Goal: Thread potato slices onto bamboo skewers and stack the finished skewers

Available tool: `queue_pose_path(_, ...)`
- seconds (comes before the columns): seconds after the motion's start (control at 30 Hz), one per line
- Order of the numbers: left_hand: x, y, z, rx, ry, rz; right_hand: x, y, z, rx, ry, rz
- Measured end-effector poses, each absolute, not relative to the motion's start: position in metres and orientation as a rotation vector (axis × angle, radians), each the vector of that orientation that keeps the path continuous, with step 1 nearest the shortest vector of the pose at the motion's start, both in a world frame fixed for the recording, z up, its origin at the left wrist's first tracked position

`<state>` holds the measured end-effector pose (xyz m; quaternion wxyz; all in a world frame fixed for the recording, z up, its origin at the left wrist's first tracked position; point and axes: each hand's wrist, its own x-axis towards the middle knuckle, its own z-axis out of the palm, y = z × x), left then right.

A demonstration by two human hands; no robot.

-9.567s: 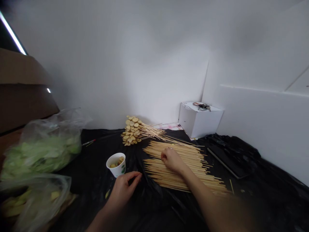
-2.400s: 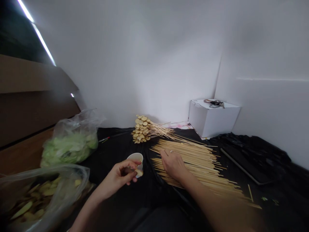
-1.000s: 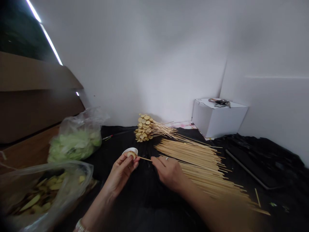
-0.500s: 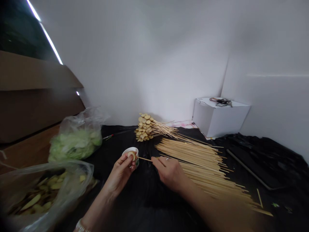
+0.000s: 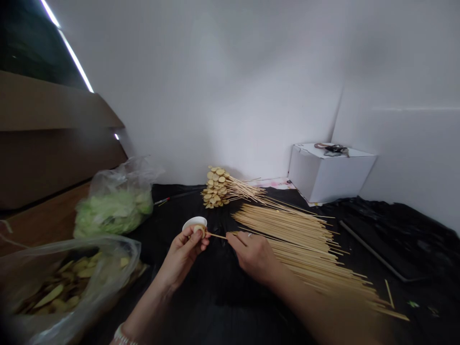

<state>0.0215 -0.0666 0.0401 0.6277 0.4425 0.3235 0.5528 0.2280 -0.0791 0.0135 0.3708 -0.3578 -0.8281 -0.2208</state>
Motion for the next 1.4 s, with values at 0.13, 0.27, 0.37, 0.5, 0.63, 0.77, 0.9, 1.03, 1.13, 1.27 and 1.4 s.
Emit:
queue_pose_path(0.13,0.021,-0.066,0.039,1.019,0.747,1.275,0.228,-0.078,0.013,-0.914,-2.119,-0.552)
queue_pose_path(0.27,0.022,-0.066,0.040,1.015,0.757,1.279,0.228,-0.079,0.014,-0.930,-2.120,-0.538)
queue_pose_path(0.37,0.022,-0.067,0.041,1.018,0.770,1.283,0.228,-0.079,0.015,-0.947,-2.136,-0.518)
queue_pose_path(0.5,0.022,-0.066,0.041,1.046,0.801,1.296,0.228,-0.079,0.014,-0.945,-2.144,-0.505)
queue_pose_path(0.63,0.021,-0.064,0.038,1.074,0.827,1.306,0.227,-0.081,0.014,-0.962,-2.146,-0.491)
queue_pose_path(0.77,0.020,-0.063,0.037,1.134,0.876,1.320,0.224,-0.084,0.013,-0.979,-2.157,-0.483)
queue_pose_path(0.9,0.020,-0.064,0.038,1.237,0.948,1.346,0.220,-0.086,0.011,-1.010,-2.158,-0.453)
queue_pose_path(1.03,0.022,-0.065,0.038,1.277,0.984,1.349,0.218,-0.086,0.007,-1.011,-2.153,-0.408)
queue_pose_path(1.13,0.023,-0.065,0.038,1.275,0.970,1.337,0.218,-0.084,0.004,-0.994,-2.142,-0.404)
queue_pose_path(1.27,0.023,-0.064,0.037,1.257,0.964,1.342,0.218,-0.084,0.004,-0.977,-2.129,-0.403)
queue_pose_path(1.4,0.023,-0.063,0.035,1.205,0.935,1.347,0.217,-0.084,0.008,-0.954,-2.098,-0.405)
